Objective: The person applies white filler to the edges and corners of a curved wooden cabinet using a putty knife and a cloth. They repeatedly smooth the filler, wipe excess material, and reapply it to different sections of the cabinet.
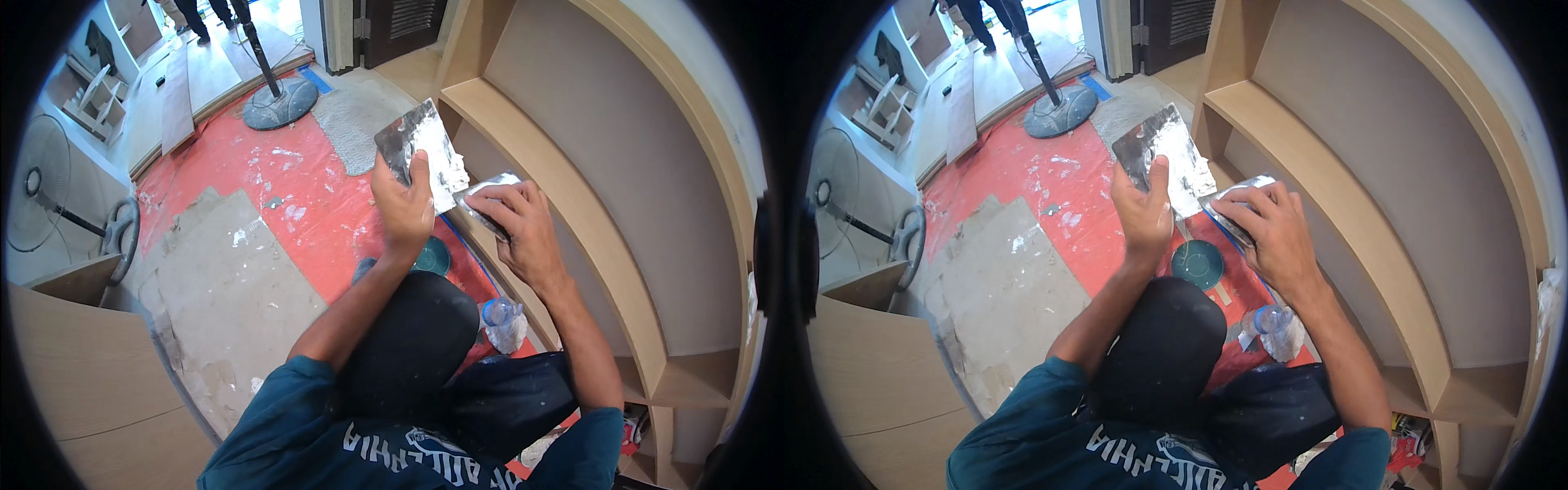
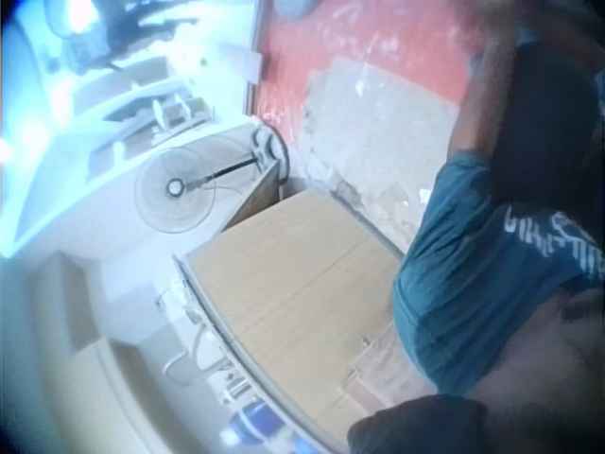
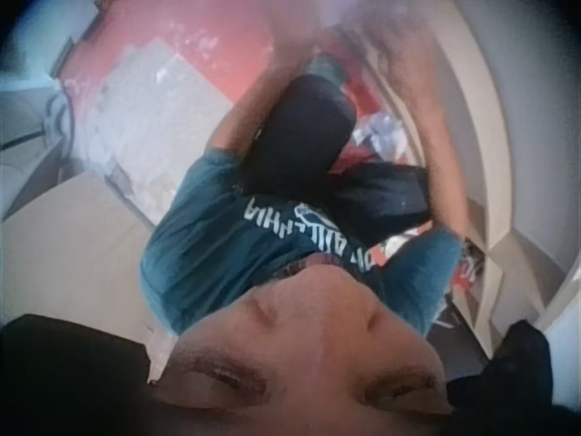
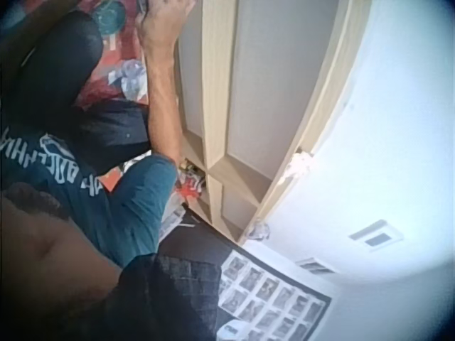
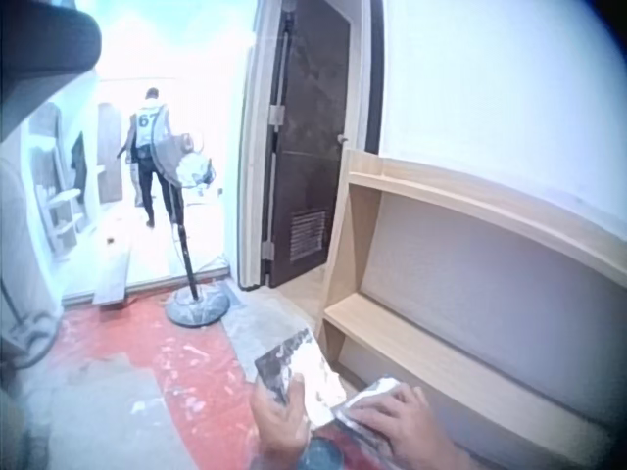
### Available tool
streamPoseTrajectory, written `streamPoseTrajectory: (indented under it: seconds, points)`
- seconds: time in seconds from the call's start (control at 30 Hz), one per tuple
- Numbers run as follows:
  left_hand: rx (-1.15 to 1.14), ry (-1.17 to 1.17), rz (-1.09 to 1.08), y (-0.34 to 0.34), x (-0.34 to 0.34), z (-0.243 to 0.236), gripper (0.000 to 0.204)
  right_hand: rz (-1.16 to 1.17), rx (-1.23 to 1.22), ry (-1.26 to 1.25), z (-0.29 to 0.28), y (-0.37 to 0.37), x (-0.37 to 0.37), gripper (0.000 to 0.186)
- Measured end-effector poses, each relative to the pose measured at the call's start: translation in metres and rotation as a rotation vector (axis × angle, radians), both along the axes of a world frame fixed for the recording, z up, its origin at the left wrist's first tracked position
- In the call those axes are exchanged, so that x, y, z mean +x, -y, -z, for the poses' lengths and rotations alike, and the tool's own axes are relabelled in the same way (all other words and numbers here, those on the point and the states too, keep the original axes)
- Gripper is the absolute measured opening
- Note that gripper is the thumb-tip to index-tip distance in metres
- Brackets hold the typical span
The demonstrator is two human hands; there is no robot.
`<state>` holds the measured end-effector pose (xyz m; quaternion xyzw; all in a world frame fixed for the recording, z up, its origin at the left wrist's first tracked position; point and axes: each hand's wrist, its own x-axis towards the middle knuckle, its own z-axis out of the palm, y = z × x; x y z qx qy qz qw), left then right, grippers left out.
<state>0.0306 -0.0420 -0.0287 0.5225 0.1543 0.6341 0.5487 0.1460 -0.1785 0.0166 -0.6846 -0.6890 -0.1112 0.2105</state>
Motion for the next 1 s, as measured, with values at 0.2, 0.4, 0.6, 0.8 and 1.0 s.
streamPoseTrajectory:
  seconds: [0.2, 0.4, 0.6, 0.8, 1.0]
  points:
    - [-0.145, 0.014, -0.116, -0.038, -0.011, 0.033, 0.026, 0.197, -0.025, -0.927, 0.031, 0.008, 0.024, 0.031]
    - [-0.346, 0.022, -0.087, -0.056, -0.038, 0.055, 0.028, 0.442, -0.132, -1.624, 0.025, -0.002, 0.039, 0.036]
    - [-0.529, 0.071, -0.009, -0.068, -0.056, 0.063, 0.030, -0.031, -0.328, 0.406, 0.011, -0.075, 0.039, 0.035]
    - [-0.392, 0.118, -0.046, -0.067, -0.055, 0.063, 0.033, -0.154, -0.317, 1.129, 0.035, -0.155, 0.097, 0.038]
    - [-0.454, 0.212, 0.030, -0.068, -0.053, 0.065, 0.028, -0.140, -0.418, 1.317, 0.030, -0.191, 0.122, 0.042]
